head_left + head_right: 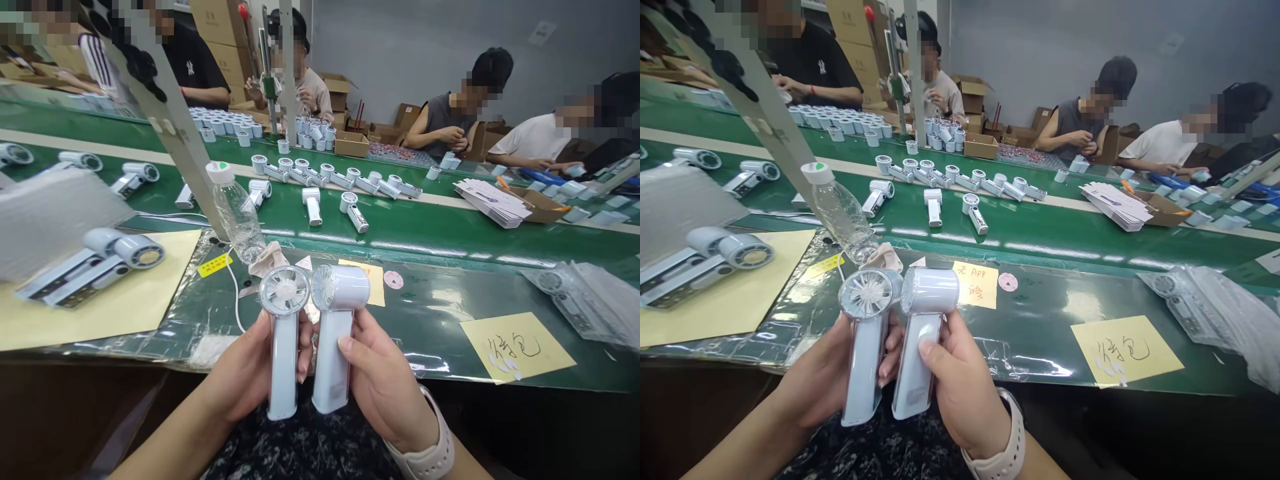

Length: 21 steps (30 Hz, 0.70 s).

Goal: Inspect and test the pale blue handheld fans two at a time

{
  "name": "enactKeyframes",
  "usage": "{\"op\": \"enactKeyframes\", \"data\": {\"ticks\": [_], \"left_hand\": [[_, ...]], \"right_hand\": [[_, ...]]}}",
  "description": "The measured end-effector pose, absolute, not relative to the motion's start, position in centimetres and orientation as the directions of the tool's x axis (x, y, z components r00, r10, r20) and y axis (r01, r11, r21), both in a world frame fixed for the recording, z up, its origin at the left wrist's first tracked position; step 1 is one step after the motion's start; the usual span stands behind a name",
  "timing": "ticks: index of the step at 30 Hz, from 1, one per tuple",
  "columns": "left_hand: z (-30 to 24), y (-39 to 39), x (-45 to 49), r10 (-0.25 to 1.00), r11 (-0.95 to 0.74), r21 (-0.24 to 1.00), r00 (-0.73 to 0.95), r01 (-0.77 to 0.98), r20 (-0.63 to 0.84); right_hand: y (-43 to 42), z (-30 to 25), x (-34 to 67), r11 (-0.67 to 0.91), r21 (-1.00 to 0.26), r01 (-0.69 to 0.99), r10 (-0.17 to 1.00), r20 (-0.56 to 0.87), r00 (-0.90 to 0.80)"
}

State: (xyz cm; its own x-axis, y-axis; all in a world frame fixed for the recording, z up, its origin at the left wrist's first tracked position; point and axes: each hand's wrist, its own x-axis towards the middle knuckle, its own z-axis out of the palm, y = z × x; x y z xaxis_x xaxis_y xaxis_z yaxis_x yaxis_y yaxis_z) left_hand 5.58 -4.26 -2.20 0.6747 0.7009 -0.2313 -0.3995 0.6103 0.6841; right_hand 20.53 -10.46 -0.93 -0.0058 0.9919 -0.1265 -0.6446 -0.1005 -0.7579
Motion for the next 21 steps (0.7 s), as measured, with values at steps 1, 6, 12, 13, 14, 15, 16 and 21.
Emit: {"op": "enactKeyframes", "data": {"ticks": [1, 6, 12, 13, 14, 15, 16, 21], "left_hand": [[-2.1, -4.3, 5.6, 0.702, 0.612, 0.681, 0.672, -0.402, -0.235], [-2.0, -4.2, 5.5, 0.721, 0.602, 0.684, 0.648, -0.412, -0.245], [-3.0, -4.2, 5.0, 0.733, 0.56, 0.738, 0.641, -0.377, -0.229], [-3.1, -4.2, 4.9, 0.733, 0.553, 0.748, 0.641, -0.367, -0.228], [-3.2, -4.2, 4.8, 0.736, 0.544, 0.758, 0.638, -0.36, -0.225], [-3.2, -4.2, 4.8, 0.742, 0.533, 0.768, 0.631, -0.355, -0.224], [-3.2, -4.2, 4.7, 0.748, 0.524, 0.778, 0.623, -0.346, -0.227], [-3.1, -4.1, 4.7, 0.741, 0.506, 0.816, 0.624, -0.278, -0.248]], "right_hand": [[-10.5, -1.0, 20.6, -0.093, -0.768, -0.634, 0.992, -0.124, 0.004], [-10.5, -1.7, 21.2, -0.109, -0.737, -0.667, 0.983, -0.18, 0.038], [-10.0, -2.7, 21.6, -0.174, -0.625, -0.761, 0.979, -0.191, -0.067], [-9.9, -2.9, 21.7, -0.184, -0.615, -0.767, 0.977, -0.197, -0.076], [-9.9, -3.0, 21.8, -0.186, -0.603, -0.776, 0.976, -0.204, -0.075], [-9.9, -3.1, 22.0, -0.18, -0.588, -0.789, 0.975, -0.211, -0.065], [-9.8, -3.2, 22.2, -0.166, -0.572, -0.803, 0.975, -0.218, -0.047], [-10.0, -3.6, 22.9, -0.047, -0.593, -0.804, 0.976, -0.199, 0.09]]}}
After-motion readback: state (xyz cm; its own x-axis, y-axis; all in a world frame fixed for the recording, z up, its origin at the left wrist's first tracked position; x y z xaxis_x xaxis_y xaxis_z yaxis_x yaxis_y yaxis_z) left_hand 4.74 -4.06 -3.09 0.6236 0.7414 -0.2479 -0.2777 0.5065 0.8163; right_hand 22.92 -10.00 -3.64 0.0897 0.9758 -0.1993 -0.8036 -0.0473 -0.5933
